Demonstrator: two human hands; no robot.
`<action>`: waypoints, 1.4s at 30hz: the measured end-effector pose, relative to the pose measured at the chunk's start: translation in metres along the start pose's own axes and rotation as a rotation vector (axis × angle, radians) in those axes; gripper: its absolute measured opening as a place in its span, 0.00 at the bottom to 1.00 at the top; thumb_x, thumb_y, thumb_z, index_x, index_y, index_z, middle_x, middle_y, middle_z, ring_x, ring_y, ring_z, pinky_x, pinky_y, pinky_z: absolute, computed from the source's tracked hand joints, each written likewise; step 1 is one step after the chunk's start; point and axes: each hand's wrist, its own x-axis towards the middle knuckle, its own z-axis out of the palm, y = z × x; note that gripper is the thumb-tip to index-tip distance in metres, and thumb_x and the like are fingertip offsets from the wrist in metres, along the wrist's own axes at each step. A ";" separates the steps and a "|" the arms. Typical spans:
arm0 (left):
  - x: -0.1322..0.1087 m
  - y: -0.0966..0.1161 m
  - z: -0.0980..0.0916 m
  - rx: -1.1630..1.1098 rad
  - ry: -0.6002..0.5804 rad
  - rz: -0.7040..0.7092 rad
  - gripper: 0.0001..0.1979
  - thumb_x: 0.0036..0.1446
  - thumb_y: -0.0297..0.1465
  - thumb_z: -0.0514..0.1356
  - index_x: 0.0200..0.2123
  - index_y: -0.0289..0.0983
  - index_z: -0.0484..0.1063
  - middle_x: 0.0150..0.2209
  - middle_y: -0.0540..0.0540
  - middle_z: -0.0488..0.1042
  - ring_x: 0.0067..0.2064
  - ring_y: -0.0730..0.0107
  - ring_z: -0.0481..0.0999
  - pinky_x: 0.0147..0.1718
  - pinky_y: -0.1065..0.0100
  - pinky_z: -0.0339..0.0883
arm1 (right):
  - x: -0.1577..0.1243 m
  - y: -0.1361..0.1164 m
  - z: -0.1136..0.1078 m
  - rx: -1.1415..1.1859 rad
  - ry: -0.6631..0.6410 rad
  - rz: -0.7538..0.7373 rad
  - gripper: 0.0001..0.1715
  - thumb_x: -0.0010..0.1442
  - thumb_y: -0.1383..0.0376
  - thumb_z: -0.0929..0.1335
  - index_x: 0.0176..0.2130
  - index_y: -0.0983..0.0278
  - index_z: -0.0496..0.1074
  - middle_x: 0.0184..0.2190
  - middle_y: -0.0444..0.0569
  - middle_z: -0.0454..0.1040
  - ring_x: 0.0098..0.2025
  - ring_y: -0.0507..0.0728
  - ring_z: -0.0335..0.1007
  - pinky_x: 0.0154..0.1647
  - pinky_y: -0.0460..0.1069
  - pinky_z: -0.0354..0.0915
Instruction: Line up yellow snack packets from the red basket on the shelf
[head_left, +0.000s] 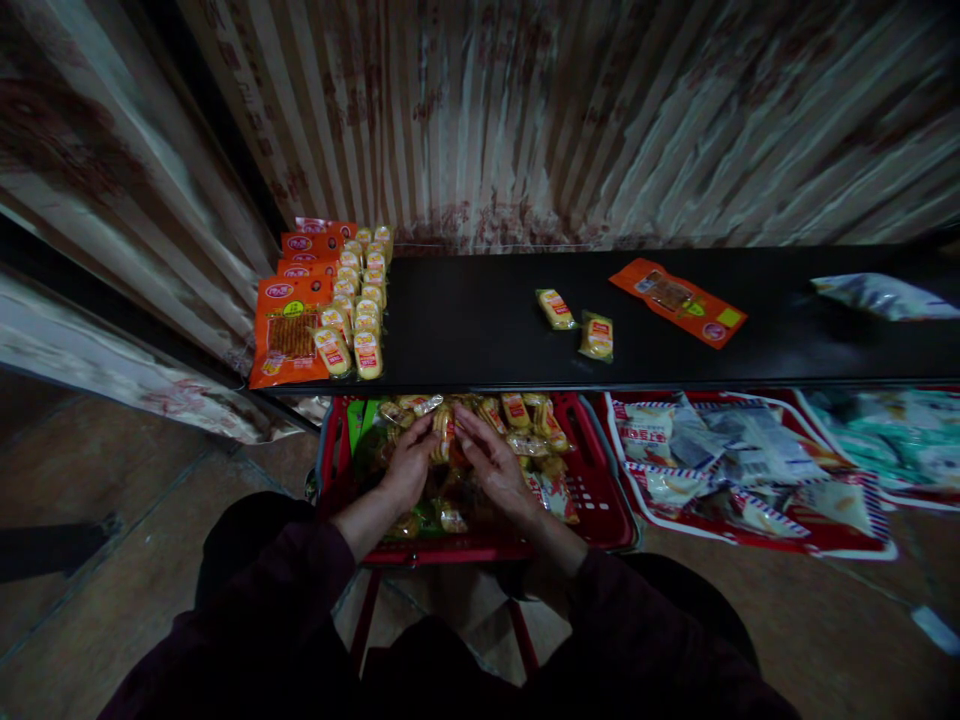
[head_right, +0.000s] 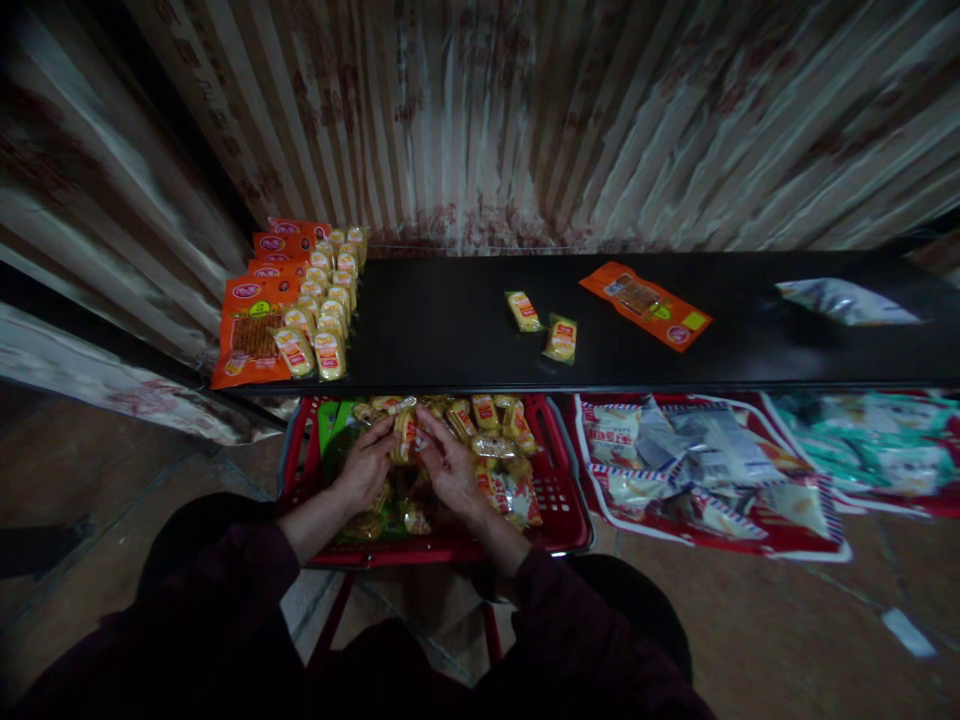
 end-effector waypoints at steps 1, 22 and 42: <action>0.000 0.000 0.000 -0.048 -0.008 -0.043 0.15 0.48 0.27 0.61 0.42 0.36 0.73 0.46 0.46 0.76 0.49 0.65 0.74 0.55 0.60 0.60 | 0.000 0.000 0.000 0.000 -0.002 -0.005 0.28 0.58 0.52 0.67 0.56 0.55 0.66 0.60 0.46 0.64 0.62 0.59 0.58 0.64 0.59 0.54; 0.000 0.010 0.003 -0.303 -0.073 -0.233 0.15 0.49 0.18 0.56 0.40 0.33 0.73 0.37 0.45 0.77 0.40 0.70 0.76 0.47 0.67 0.67 | 0.002 0.005 0.000 -0.002 0.030 -0.091 0.21 0.60 0.56 0.66 0.53 0.57 0.69 0.58 0.47 0.66 0.61 0.59 0.59 0.63 0.58 0.57; 0.001 0.017 0.006 -0.238 0.057 -0.364 0.13 0.49 0.17 0.55 0.38 0.32 0.72 0.32 0.46 0.76 0.28 0.74 0.74 0.28 0.72 0.66 | 0.004 0.018 -0.007 -0.347 0.053 -0.194 0.19 0.63 0.62 0.61 0.52 0.57 0.69 0.56 0.49 0.68 0.58 0.57 0.63 0.61 0.58 0.58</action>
